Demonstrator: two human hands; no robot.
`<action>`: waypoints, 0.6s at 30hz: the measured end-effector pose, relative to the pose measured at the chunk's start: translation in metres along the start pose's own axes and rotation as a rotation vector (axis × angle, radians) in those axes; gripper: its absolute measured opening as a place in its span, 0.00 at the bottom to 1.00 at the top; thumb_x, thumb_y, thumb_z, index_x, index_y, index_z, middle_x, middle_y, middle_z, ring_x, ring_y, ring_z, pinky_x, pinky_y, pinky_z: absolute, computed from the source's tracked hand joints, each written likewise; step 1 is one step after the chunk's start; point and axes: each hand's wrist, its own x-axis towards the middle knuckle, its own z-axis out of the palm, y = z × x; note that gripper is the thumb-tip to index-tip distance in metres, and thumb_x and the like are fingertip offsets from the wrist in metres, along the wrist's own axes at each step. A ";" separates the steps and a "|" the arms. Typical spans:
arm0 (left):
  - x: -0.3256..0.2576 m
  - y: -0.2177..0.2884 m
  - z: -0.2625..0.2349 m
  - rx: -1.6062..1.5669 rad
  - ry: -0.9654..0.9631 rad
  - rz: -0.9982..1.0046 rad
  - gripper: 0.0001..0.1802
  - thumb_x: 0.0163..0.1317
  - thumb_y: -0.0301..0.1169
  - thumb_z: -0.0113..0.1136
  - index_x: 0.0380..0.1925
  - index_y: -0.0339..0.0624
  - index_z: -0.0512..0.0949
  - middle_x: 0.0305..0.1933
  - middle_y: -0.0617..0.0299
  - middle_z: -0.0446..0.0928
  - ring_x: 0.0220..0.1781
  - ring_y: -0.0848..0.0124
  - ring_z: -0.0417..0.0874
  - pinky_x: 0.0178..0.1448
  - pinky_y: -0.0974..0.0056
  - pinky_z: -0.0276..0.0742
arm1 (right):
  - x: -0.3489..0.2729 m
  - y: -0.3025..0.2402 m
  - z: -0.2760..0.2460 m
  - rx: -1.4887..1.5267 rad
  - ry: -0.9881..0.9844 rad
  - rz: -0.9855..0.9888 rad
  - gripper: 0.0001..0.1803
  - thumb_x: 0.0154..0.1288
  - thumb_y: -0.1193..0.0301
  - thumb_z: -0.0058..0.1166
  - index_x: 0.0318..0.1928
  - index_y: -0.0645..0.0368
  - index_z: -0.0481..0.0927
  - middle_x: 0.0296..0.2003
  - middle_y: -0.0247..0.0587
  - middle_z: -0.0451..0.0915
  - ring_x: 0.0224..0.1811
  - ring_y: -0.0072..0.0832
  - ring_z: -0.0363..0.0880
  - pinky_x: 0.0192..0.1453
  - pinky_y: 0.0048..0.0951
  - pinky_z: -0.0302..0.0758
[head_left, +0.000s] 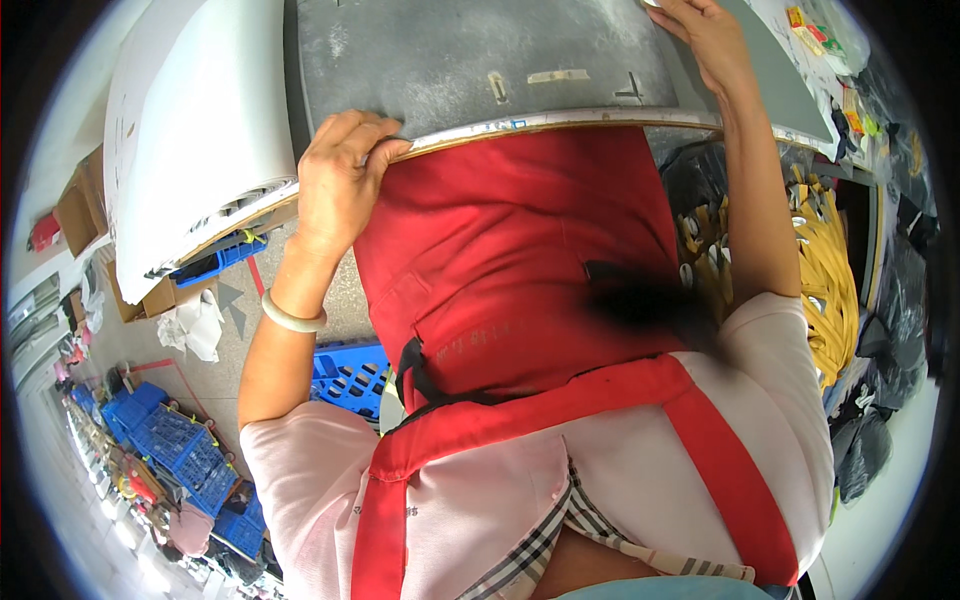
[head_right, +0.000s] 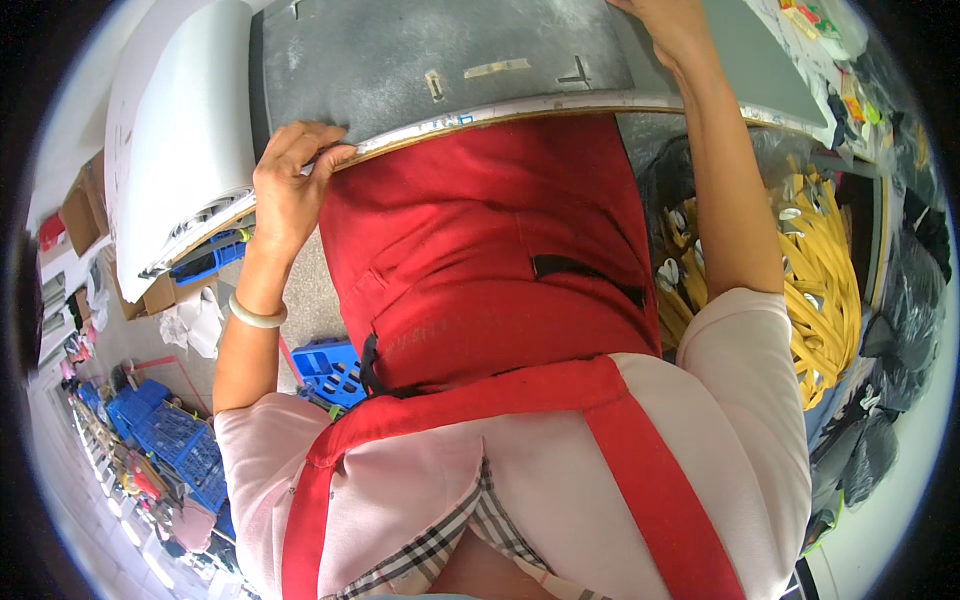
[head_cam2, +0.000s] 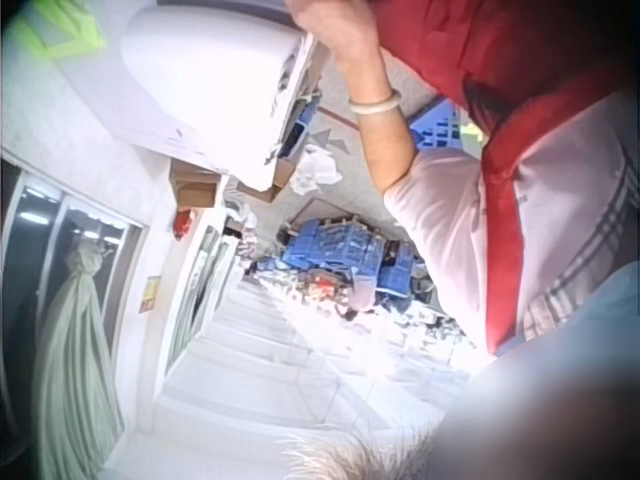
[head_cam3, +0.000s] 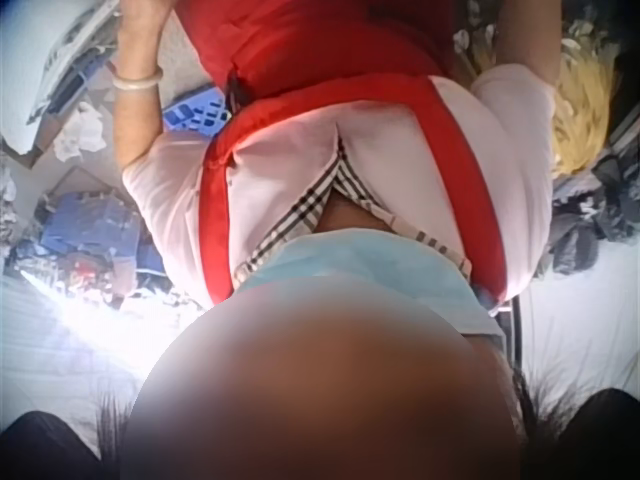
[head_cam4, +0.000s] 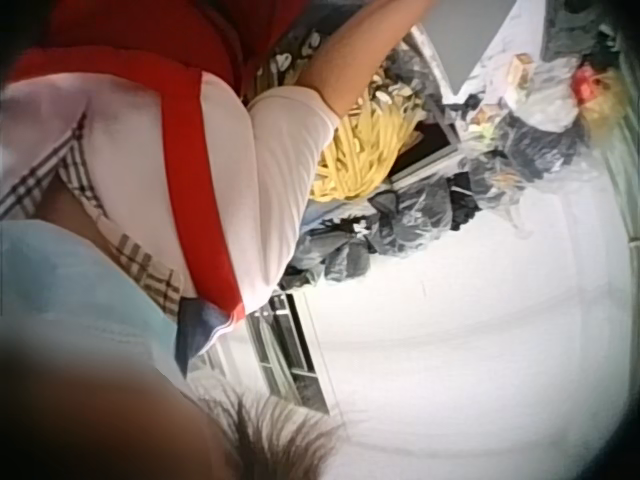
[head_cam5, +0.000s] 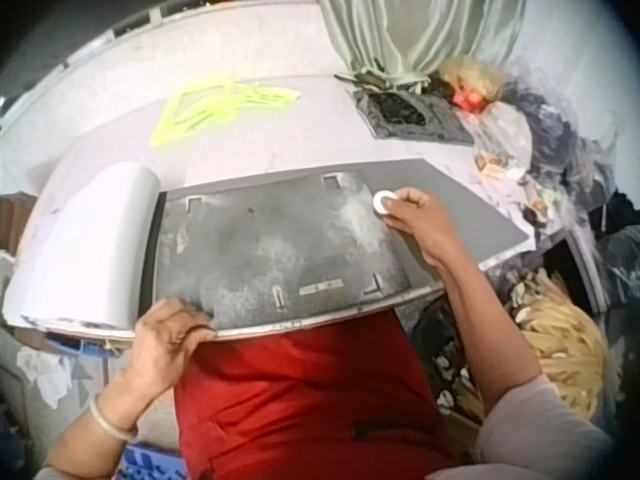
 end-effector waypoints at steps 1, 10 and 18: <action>0.000 -0.001 0.000 -0.004 0.002 0.004 0.10 0.55 0.27 0.73 0.37 0.37 0.86 0.40 0.57 0.83 0.42 0.57 0.83 0.47 0.58 0.80 | -0.001 0.000 0.001 -0.009 0.001 -0.008 0.06 0.72 0.68 0.61 0.38 0.57 0.82 0.37 0.31 0.82 0.40 0.19 0.81 0.48 0.20 0.79; 0.004 0.002 -0.002 0.003 -0.036 -0.029 0.09 0.57 0.28 0.71 0.37 0.38 0.86 0.39 0.58 0.84 0.43 0.57 0.83 0.48 0.57 0.80 | 0.004 0.000 -0.003 0.038 0.013 0.022 0.06 0.72 0.69 0.60 0.40 0.59 0.82 0.38 0.33 0.82 0.42 0.21 0.82 0.50 0.21 0.81; 0.002 0.005 0.000 0.037 -0.046 -0.032 0.09 0.58 0.29 0.70 0.37 0.39 0.87 0.40 0.58 0.84 0.44 0.56 0.83 0.49 0.56 0.80 | 0.001 0.002 -0.004 0.030 0.010 0.014 0.07 0.72 0.69 0.60 0.40 0.61 0.82 0.38 0.34 0.82 0.42 0.22 0.82 0.49 0.21 0.82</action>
